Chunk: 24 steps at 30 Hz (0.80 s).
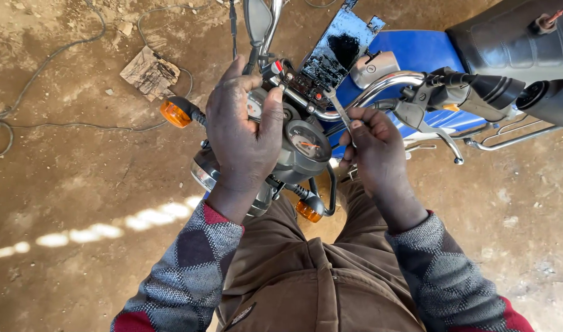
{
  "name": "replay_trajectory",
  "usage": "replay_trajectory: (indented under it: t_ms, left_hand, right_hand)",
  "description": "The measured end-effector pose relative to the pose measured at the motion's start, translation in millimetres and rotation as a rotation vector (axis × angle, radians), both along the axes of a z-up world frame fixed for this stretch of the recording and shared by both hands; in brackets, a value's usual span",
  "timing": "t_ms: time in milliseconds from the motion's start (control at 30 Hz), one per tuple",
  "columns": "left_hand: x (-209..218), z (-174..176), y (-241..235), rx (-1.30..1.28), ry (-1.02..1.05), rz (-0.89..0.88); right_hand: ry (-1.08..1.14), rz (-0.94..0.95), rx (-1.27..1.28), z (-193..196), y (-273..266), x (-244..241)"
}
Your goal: Tightening bolts on a motorcycle handlebar assembly using a small wrench
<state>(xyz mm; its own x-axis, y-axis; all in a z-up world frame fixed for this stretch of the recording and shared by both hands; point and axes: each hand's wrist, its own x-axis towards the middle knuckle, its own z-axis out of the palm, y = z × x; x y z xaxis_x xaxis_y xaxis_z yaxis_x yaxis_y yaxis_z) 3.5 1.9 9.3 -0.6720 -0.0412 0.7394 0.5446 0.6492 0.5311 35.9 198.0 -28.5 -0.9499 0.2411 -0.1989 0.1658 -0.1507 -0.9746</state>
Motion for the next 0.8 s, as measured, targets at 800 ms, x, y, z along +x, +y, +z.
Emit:
replay_trajectory:
  t_ms: [800]
  left_hand:
    - [-1.3, -2.7, -0.2, 0.022, 0.007, -0.003]
  right_hand:
    - [0.152, 0.285, 1.099, -0.6, 19.3, -32.8]
